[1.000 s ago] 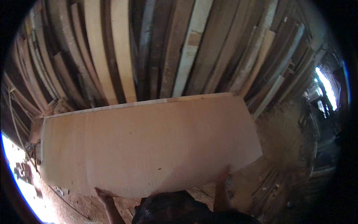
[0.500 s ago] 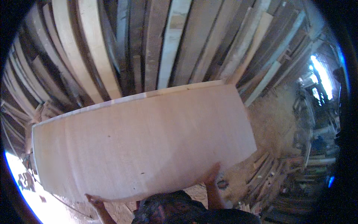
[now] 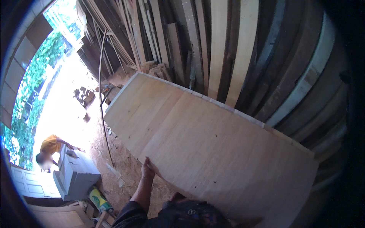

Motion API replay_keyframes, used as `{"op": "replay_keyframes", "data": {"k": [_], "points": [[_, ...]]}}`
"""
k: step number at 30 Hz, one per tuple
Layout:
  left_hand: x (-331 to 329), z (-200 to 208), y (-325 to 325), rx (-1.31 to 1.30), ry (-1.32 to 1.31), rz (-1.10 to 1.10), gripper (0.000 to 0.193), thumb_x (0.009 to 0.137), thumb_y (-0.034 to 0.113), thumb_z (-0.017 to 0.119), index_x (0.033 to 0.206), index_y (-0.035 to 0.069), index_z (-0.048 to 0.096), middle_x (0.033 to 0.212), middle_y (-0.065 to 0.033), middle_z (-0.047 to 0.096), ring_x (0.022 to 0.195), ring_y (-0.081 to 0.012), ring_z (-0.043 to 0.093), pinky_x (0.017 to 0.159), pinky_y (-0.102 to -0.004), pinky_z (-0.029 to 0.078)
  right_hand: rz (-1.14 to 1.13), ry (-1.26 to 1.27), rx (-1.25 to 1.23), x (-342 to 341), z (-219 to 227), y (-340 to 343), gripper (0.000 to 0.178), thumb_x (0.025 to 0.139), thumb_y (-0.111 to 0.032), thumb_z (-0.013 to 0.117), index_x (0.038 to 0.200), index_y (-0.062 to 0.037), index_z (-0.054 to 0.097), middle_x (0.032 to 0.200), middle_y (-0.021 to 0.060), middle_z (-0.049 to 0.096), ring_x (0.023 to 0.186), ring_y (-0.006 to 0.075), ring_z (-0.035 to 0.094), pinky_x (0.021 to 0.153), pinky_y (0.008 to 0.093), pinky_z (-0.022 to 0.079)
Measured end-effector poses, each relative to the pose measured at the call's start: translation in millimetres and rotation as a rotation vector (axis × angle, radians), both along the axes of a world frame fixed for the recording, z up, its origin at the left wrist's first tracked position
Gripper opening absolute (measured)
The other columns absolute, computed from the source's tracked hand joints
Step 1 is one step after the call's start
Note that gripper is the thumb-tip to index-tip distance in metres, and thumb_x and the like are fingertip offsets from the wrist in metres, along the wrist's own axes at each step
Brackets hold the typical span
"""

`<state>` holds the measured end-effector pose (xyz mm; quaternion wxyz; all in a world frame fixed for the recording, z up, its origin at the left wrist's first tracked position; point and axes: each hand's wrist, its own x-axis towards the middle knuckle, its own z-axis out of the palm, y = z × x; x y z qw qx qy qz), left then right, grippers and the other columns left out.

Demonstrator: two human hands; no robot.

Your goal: The person hammers a nail into a large wooden panel, then flips and brushes the panel to remove dust. They measure the panel with a tape measure and mark it with a pencil.

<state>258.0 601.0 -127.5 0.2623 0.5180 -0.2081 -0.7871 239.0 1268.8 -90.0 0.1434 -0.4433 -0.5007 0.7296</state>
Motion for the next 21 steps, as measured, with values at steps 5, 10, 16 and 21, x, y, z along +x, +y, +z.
{"op": "replay_keyframes", "data": {"k": [5,10,16,21], "points": [[5.7,-12.5,-2.0,-0.070,0.069,-0.098,0.026,0.098,0.038,0.068,0.111,0.016,0.070,0.106,0.0016,0.064,0.100,-0.0195,0.058,0.093,-0.0352,0.047,0.035,-0.100,0.127,2.1,9.6,4.1,0.067,0.104,-0.048,0.047,0.148,0.0003,0.035,0.142,0.0166,0.038,0.128,0.0266,0.039,0.105,0.0423,0.030],[1.2,6.7,8.2,-0.123,0.070,-0.056,0.027,0.097,0.023,0.071,0.116,0.004,0.067,0.109,-0.0024,0.069,0.101,-0.0173,0.064,0.092,-0.0355,0.050,0.127,-0.220,0.327,3.2,23.2,-0.7,0.063,0.104,-0.046,0.048,0.145,0.0009,0.039,0.136,0.0172,0.044,0.121,0.0265,0.045,0.100,0.0419,0.035],[-0.9,51.0,13.6,-0.113,0.051,-0.310,0.035,0.096,0.031,0.072,0.117,0.004,0.065,0.105,-0.0029,0.068,0.095,-0.0185,0.066,0.083,-0.0337,0.053,0.235,-0.390,0.686,10.5,46.9,-39.5,0.060,0.103,-0.044,0.050,0.141,0.0016,0.044,0.128,0.0179,0.050,0.114,0.0263,0.052,0.093,0.0414,0.042],[5.3,65.3,7.8,-0.028,-0.017,-0.545,0.054,0.093,0.046,0.073,0.125,0.004,0.062,0.115,-0.0101,0.069,0.100,-0.0237,0.069,0.084,-0.0416,0.058,0.400,-0.561,1.019,25.2,61.2,-78.2,0.056,0.103,-0.042,0.052,0.138,0.0022,0.047,0.122,0.0185,0.055,0.108,0.0262,0.057,0.088,0.0410,0.047]]}}
